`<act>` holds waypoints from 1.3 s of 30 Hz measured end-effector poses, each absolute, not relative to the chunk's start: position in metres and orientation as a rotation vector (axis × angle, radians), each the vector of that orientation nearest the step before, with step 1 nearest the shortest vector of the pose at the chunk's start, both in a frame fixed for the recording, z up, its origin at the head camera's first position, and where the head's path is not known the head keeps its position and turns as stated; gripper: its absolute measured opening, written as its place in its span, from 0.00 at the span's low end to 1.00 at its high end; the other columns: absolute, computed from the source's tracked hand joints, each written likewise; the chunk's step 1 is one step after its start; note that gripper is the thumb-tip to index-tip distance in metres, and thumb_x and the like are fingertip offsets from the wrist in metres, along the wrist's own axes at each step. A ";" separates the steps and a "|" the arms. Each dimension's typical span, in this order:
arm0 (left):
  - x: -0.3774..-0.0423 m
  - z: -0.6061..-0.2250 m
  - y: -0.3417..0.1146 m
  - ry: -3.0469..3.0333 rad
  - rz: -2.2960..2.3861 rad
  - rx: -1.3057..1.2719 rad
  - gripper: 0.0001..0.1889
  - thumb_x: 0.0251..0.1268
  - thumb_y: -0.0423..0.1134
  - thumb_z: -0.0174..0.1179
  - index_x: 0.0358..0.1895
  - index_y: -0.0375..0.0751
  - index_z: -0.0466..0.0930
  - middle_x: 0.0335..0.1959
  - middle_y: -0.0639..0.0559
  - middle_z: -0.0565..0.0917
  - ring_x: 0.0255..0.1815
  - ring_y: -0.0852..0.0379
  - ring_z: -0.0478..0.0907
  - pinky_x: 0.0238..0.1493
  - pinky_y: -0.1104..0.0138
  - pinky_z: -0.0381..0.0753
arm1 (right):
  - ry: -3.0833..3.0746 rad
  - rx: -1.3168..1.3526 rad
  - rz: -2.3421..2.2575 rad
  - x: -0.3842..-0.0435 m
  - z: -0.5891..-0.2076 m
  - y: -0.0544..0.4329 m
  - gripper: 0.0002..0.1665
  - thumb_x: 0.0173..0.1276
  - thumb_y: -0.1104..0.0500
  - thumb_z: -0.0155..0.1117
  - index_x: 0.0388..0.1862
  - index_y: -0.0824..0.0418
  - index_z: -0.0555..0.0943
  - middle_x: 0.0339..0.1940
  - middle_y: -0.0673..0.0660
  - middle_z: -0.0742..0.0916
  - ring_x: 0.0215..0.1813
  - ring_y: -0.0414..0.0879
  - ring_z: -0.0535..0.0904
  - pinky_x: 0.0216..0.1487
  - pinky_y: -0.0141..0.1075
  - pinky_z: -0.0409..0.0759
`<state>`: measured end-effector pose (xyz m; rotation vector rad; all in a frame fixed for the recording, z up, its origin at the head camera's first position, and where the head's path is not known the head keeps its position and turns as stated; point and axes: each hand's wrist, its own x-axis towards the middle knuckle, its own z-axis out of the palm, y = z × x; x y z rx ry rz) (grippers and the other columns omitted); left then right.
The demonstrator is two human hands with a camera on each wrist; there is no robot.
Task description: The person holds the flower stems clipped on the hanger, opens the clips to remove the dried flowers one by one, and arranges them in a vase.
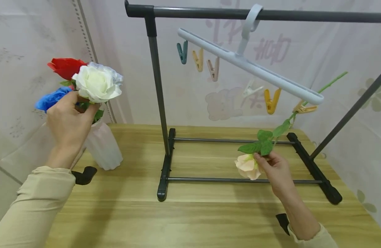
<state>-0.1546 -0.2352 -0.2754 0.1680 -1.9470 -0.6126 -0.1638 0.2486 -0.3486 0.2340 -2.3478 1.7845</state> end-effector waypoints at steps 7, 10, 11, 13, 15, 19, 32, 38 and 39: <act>-0.166 -0.279 -0.240 -1.974 -0.499 0.162 0.15 0.62 0.43 0.59 0.31 0.29 0.82 0.26 0.35 0.83 0.26 0.39 0.76 0.22 0.70 0.59 | -2.285 0.266 1.844 -0.163 -0.351 0.252 0.07 0.68 0.61 0.59 0.38 0.51 0.83 0.35 0.41 0.83 0.35 0.36 0.73 0.34 0.27 0.76; -0.168 -0.285 -0.245 -2.007 -0.462 0.134 0.14 0.62 0.39 0.57 0.28 0.28 0.77 0.24 0.32 0.79 0.24 0.36 0.72 0.20 0.61 0.58 | -2.290 0.264 1.830 -0.162 -0.349 0.253 0.08 0.68 0.61 0.59 0.37 0.49 0.83 0.35 0.41 0.83 0.34 0.36 0.72 0.33 0.27 0.75; -0.168 -0.287 -0.246 -2.019 -0.449 0.133 0.14 0.62 0.39 0.57 0.27 0.27 0.75 0.23 0.31 0.78 0.23 0.35 0.71 0.19 0.57 0.57 | -2.296 0.255 1.826 -0.162 -0.348 0.254 0.08 0.68 0.61 0.59 0.37 0.48 0.83 0.34 0.40 0.82 0.34 0.36 0.72 0.33 0.27 0.75; -0.168 -0.291 -0.247 -2.044 -0.426 0.135 0.14 0.61 0.38 0.57 0.26 0.28 0.73 0.23 0.30 0.76 0.23 0.34 0.70 0.18 0.56 0.56 | -2.306 0.242 1.819 -0.161 -0.348 0.254 0.08 0.68 0.61 0.59 0.38 0.49 0.83 0.34 0.40 0.82 0.34 0.37 0.71 0.32 0.27 0.75; -0.167 -0.292 -0.248 -2.060 -0.421 0.152 0.14 0.61 0.39 0.57 0.27 0.28 0.73 0.23 0.29 0.77 0.23 0.32 0.70 0.17 0.55 0.55 | -2.310 0.233 1.817 -0.160 -0.347 0.255 0.08 0.68 0.61 0.59 0.38 0.49 0.83 0.33 0.40 0.82 0.34 0.37 0.71 0.32 0.27 0.75; -0.166 -0.291 -0.247 -2.084 -0.423 0.167 0.13 0.60 0.38 0.56 0.25 0.30 0.72 0.20 0.30 0.76 0.21 0.30 0.69 0.16 0.54 0.55 | -2.316 0.199 1.822 -0.159 -0.346 0.254 0.08 0.68 0.60 0.60 0.37 0.47 0.83 0.33 0.40 0.82 0.34 0.36 0.72 0.33 0.27 0.75; -0.143 -0.325 -0.239 -2.007 -0.509 0.109 0.13 0.58 0.37 0.63 0.44 0.32 0.81 0.31 0.34 0.84 0.28 0.36 0.78 0.24 0.66 0.63 | -2.364 0.224 1.799 -0.165 -0.344 0.250 0.06 0.68 0.59 0.60 0.42 0.50 0.81 0.35 0.40 0.82 0.33 0.37 0.70 0.32 0.27 0.74; -0.137 -0.344 -0.226 -1.927 -0.654 0.123 0.21 0.60 0.36 0.61 0.58 0.41 0.77 0.43 0.35 0.84 0.36 0.90 0.68 0.35 0.92 0.58 | -2.359 0.228 1.819 -0.165 -0.345 0.252 0.08 0.68 0.59 0.59 0.44 0.54 0.81 0.37 0.42 0.82 0.35 0.37 0.70 0.33 0.27 0.74; -0.136 -0.346 -0.224 -1.915 -0.688 0.126 0.21 0.60 0.35 0.61 0.58 0.39 0.77 0.45 0.36 0.84 0.37 0.94 0.63 0.35 0.93 0.59 | -2.358 0.224 1.818 -0.165 -0.345 0.253 0.08 0.68 0.59 0.59 0.44 0.55 0.81 0.37 0.42 0.82 0.35 0.37 0.70 0.33 0.27 0.74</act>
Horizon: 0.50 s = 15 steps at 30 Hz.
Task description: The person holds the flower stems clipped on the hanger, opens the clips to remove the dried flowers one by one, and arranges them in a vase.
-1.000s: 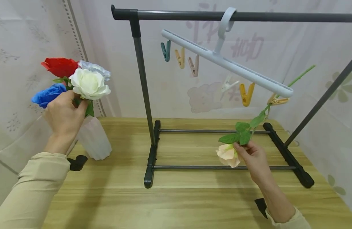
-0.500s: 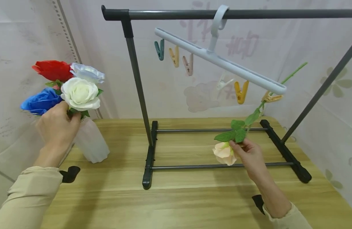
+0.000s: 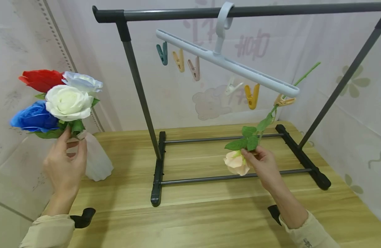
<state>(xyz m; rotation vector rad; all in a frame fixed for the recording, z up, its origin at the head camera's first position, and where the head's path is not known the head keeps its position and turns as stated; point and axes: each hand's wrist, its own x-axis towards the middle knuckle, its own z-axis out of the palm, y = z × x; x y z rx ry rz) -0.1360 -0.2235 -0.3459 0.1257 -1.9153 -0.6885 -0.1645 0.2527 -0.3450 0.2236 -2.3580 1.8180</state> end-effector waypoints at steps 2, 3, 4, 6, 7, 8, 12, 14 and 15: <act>-0.134 -0.351 -0.218 -1.894 -0.752 0.150 0.20 0.59 0.33 0.61 0.56 0.37 0.78 0.47 0.38 0.83 0.37 0.93 0.66 0.34 0.93 0.63 | -2.363 0.217 1.805 -0.164 -0.345 0.253 0.08 0.68 0.59 0.60 0.45 0.57 0.81 0.37 0.42 0.82 0.34 0.37 0.70 0.33 0.27 0.74; -0.133 -0.354 -0.215 -1.886 -0.790 0.162 0.20 0.58 0.32 0.62 0.56 0.37 0.78 0.48 0.40 0.83 0.37 0.92 0.68 0.34 0.93 0.64 | -2.364 0.217 1.797 -0.164 -0.346 0.254 0.09 0.68 0.59 0.60 0.46 0.59 0.81 0.36 0.42 0.82 0.34 0.37 0.70 0.33 0.27 0.74; -0.132 -0.357 -0.212 -1.875 -0.828 0.176 0.20 0.57 0.31 0.62 0.55 0.37 0.79 0.49 0.41 0.83 0.37 0.91 0.69 0.33 0.93 0.65 | -2.367 0.219 1.787 -0.163 -0.346 0.254 0.11 0.68 0.59 0.60 0.46 0.61 0.80 0.36 0.43 0.82 0.34 0.37 0.70 0.33 0.27 0.74; -0.129 -0.363 -0.206 -1.875 -0.887 0.202 0.19 0.56 0.30 0.63 0.54 0.36 0.79 0.49 0.43 0.83 0.37 0.89 0.71 0.33 0.92 0.67 | -2.370 0.223 1.773 -0.163 -0.346 0.255 0.13 0.68 0.58 0.60 0.48 0.64 0.80 0.36 0.43 0.82 0.34 0.38 0.70 0.33 0.28 0.74; -0.127 -0.366 -0.203 -1.888 -0.914 0.212 0.19 0.57 0.30 0.63 0.54 0.36 0.79 0.50 0.44 0.83 0.37 0.88 0.72 0.34 0.92 0.67 | -2.371 0.227 1.766 -0.164 -0.346 0.255 0.14 0.68 0.58 0.60 0.48 0.65 0.79 0.36 0.43 0.82 0.34 0.38 0.70 0.33 0.28 0.74; -0.125 -0.370 -0.200 -1.902 -0.946 0.215 0.19 0.57 0.31 0.63 0.55 0.37 0.79 0.51 0.45 0.83 0.38 0.87 0.72 0.34 0.91 0.68 | -2.372 0.231 1.761 -0.164 -0.346 0.255 0.15 0.68 0.57 0.60 0.48 0.66 0.79 0.36 0.44 0.82 0.34 0.38 0.70 0.32 0.28 0.74; -0.119 -0.381 -0.185 -1.974 -1.029 0.189 0.20 0.60 0.31 0.61 0.56 0.35 0.77 0.53 0.45 0.81 0.41 0.85 0.73 0.36 0.90 0.69 | -2.366 0.236 1.773 -0.165 -0.346 0.256 0.17 0.67 0.55 0.61 0.48 0.65 0.79 0.36 0.46 0.82 0.33 0.38 0.70 0.31 0.28 0.73; -0.119 -0.384 -0.174 -1.995 -1.052 0.140 0.19 0.60 0.30 0.61 0.56 0.34 0.77 0.52 0.43 0.81 0.41 0.84 0.73 0.37 0.90 0.69 | -2.362 0.236 1.784 -0.165 -0.346 0.255 0.16 0.67 0.54 0.61 0.48 0.64 0.80 0.35 0.47 0.82 0.32 0.38 0.69 0.30 0.28 0.73; -0.120 -0.384 -0.167 -1.997 -1.061 0.102 0.19 0.59 0.29 0.61 0.55 0.32 0.77 0.51 0.42 0.81 0.41 0.84 0.73 0.37 0.90 0.70 | -2.358 0.231 1.793 -0.165 -0.346 0.255 0.16 0.67 0.54 0.62 0.47 0.63 0.80 0.35 0.47 0.82 0.32 0.38 0.69 0.30 0.28 0.72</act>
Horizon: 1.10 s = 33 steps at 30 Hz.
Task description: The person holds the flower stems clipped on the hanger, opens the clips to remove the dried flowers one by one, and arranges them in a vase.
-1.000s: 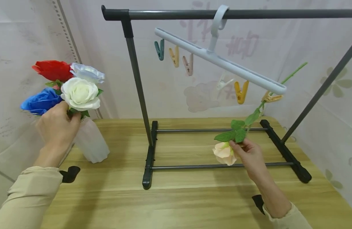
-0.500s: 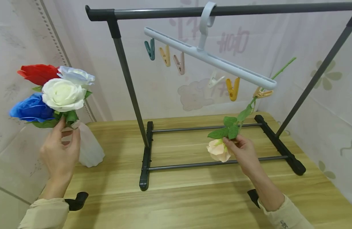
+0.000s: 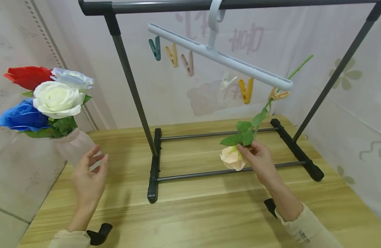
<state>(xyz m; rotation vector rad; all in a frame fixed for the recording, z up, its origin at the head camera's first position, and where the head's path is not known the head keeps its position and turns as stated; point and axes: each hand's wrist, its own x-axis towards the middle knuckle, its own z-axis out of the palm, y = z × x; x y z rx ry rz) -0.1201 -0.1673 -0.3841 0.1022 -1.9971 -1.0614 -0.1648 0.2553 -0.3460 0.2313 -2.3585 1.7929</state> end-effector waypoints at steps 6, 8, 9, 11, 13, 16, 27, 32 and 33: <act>-0.135 -0.372 -0.117 -1.954 -1.165 -0.179 0.17 0.55 0.24 0.63 0.51 0.28 0.78 0.47 0.37 0.82 0.42 0.74 0.77 0.38 0.87 0.73 | -2.329 0.207 1.827 -0.164 -0.344 0.255 0.09 0.67 0.58 0.62 0.43 0.58 0.81 0.33 0.43 0.82 0.32 0.38 0.69 0.30 0.27 0.72; -0.140 -0.363 -0.097 -1.957 -1.193 -0.254 0.17 0.56 0.24 0.63 0.50 0.29 0.78 0.47 0.38 0.82 0.43 0.66 0.79 0.39 0.85 0.75 | -2.315 0.199 1.833 -0.164 -0.344 0.254 0.07 0.66 0.59 0.62 0.42 0.57 0.81 0.32 0.42 0.82 0.32 0.38 0.69 0.29 0.27 0.72; -0.142 -0.359 -0.087 -1.959 -1.211 -0.295 0.17 0.56 0.25 0.63 0.50 0.29 0.78 0.47 0.38 0.82 0.43 0.62 0.80 0.40 0.83 0.76 | -2.310 0.202 1.836 -0.164 -0.344 0.253 0.07 0.66 0.59 0.62 0.42 0.57 0.81 0.32 0.42 0.82 0.32 0.38 0.69 0.29 0.27 0.72; -0.147 -0.350 -0.068 -1.975 -1.218 -0.368 0.16 0.57 0.27 0.63 0.51 0.31 0.78 0.46 0.40 0.82 0.43 0.55 0.80 0.41 0.77 0.80 | -2.297 0.207 1.843 -0.164 -0.344 0.252 0.07 0.66 0.60 0.62 0.41 0.59 0.81 0.32 0.43 0.82 0.32 0.38 0.70 0.29 0.27 0.72; -0.151 -0.340 -0.047 -1.974 -1.232 -0.451 0.16 0.58 0.29 0.63 0.51 0.32 0.78 0.46 0.42 0.82 0.43 0.52 0.80 0.42 0.67 0.82 | -2.286 0.217 1.855 -0.164 -0.345 0.250 0.06 0.66 0.61 0.62 0.41 0.59 0.81 0.33 0.42 0.82 0.32 0.38 0.70 0.29 0.27 0.73; -0.155 -0.324 -0.018 -1.955 -1.236 -0.565 0.16 0.59 0.32 0.64 0.51 0.35 0.78 0.46 0.44 0.83 0.43 0.52 0.81 0.41 0.59 0.82 | -2.275 0.223 1.868 -0.165 -0.345 0.248 0.06 0.66 0.62 0.62 0.41 0.60 0.82 0.33 0.41 0.82 0.33 0.38 0.71 0.30 0.27 0.74; -0.167 -0.279 0.064 -1.900 -1.237 -0.798 0.16 0.61 0.36 0.63 0.52 0.37 0.79 0.47 0.47 0.83 0.41 0.55 0.82 0.41 0.67 0.81 | -2.249 0.313 1.857 -0.167 -0.348 0.242 0.13 0.66 0.65 0.61 0.45 0.73 0.79 0.35 0.40 0.83 0.36 0.38 0.75 0.34 0.28 0.77; -0.175 -0.265 0.089 -1.882 -1.302 -0.882 0.17 0.61 0.35 0.62 0.53 0.34 0.77 0.50 0.45 0.82 0.41 0.55 0.82 0.40 0.72 0.81 | -2.230 0.402 1.856 -0.167 -0.348 0.239 0.10 0.66 0.65 0.60 0.43 0.71 0.80 0.34 0.41 0.83 0.37 0.38 0.75 0.36 0.29 0.77; -0.176 -0.263 0.093 -1.882 -1.321 -0.897 0.18 0.61 0.35 0.62 0.53 0.34 0.77 0.51 0.45 0.82 0.41 0.56 0.82 0.40 0.74 0.80 | -2.229 0.419 1.846 -0.167 -0.349 0.239 0.09 0.66 0.65 0.60 0.42 0.70 0.80 0.34 0.41 0.83 0.37 0.38 0.75 0.36 0.29 0.77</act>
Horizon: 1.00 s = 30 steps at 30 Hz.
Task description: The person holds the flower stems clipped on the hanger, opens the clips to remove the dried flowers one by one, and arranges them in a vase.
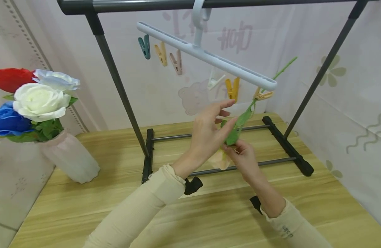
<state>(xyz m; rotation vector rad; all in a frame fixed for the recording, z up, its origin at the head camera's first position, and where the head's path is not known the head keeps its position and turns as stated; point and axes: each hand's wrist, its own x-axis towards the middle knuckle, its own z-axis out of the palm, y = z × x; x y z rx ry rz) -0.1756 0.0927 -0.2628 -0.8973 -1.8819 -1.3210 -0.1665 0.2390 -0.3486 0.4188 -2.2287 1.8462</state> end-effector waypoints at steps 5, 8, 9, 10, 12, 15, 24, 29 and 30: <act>-0.179 -0.250 0.108 -1.930 -1.368 -0.943 0.21 0.61 0.36 0.62 0.57 0.33 0.74 0.55 0.44 0.80 0.43 0.56 0.81 0.40 0.76 0.79 | -2.224 0.464 1.801 -0.167 -0.350 0.237 0.06 0.66 0.68 0.58 0.38 0.70 0.80 0.31 0.42 0.82 0.34 0.39 0.74 0.33 0.29 0.75; -0.183 -0.244 0.116 -2.011 -1.371 -0.937 0.24 0.61 0.37 0.63 0.59 0.34 0.71 0.57 0.45 0.78 0.44 0.57 0.80 0.39 0.76 0.79 | -2.227 0.475 1.751 -0.167 -0.350 0.235 0.05 0.66 0.68 0.59 0.35 0.71 0.80 0.29 0.42 0.81 0.29 0.38 0.70 0.26 0.28 0.71; -0.184 -0.243 0.119 -2.040 -1.367 -0.926 0.25 0.60 0.38 0.64 0.60 0.34 0.71 0.58 0.45 0.77 0.44 0.57 0.80 0.39 0.77 0.78 | -2.225 0.479 1.735 -0.167 -0.350 0.235 0.05 0.66 0.68 0.59 0.34 0.71 0.80 0.27 0.43 0.80 0.25 0.38 0.68 0.24 0.28 0.68; -0.186 -0.242 0.121 -2.070 -1.365 -0.913 0.25 0.60 0.38 0.64 0.60 0.34 0.71 0.58 0.46 0.77 0.44 0.57 0.80 0.38 0.77 0.78 | -2.229 0.477 1.720 -0.167 -0.350 0.234 0.05 0.66 0.68 0.60 0.35 0.71 0.80 0.26 0.43 0.80 0.22 0.37 0.65 0.21 0.28 0.65; -0.189 -0.240 0.127 -2.112 -1.357 -0.883 0.26 0.60 0.40 0.65 0.60 0.35 0.71 0.59 0.46 0.76 0.42 0.58 0.81 0.37 0.79 0.76 | -2.242 0.469 1.696 -0.166 -0.350 0.233 0.05 0.66 0.67 0.60 0.36 0.70 0.80 0.20 0.43 0.77 0.16 0.36 0.60 0.17 0.28 0.60; -0.193 -0.237 0.135 -2.126 -1.354 -0.844 0.26 0.58 0.41 0.66 0.58 0.36 0.72 0.57 0.48 0.77 0.37 0.61 0.81 0.34 0.80 0.74 | -2.263 0.439 1.666 -0.165 -0.352 0.230 0.06 0.66 0.66 0.60 0.39 0.67 0.82 0.19 0.43 0.77 0.12 0.35 0.54 0.15 0.28 0.57; -0.200 -0.236 0.150 -2.065 -1.241 -0.701 0.24 0.55 0.49 0.68 0.51 0.47 0.69 0.48 0.55 0.80 0.22 0.67 0.73 0.19 0.78 0.69 | -2.265 0.439 1.545 -0.168 -0.356 0.227 0.03 0.65 0.67 0.59 0.31 0.65 0.79 0.22 0.48 0.74 0.26 0.39 0.66 0.33 0.34 0.71; -0.203 -0.242 0.154 -1.957 -1.212 -0.681 0.18 0.56 0.48 0.67 0.44 0.45 0.72 0.41 0.56 0.82 0.19 0.67 0.71 0.16 0.79 0.65 | -2.284 0.404 1.538 -0.167 -0.358 0.228 0.04 0.65 0.68 0.58 0.33 0.65 0.80 0.24 0.47 0.78 0.28 0.39 0.69 0.43 0.40 0.75; -0.204 -0.243 0.154 -1.941 -1.201 -0.684 0.17 0.56 0.48 0.66 0.42 0.44 0.72 0.40 0.55 0.82 0.18 0.67 0.71 0.16 0.79 0.65 | -2.287 0.396 1.538 -0.167 -0.358 0.229 0.04 0.65 0.68 0.58 0.33 0.64 0.80 0.24 0.47 0.79 0.28 0.40 0.69 0.45 0.40 0.75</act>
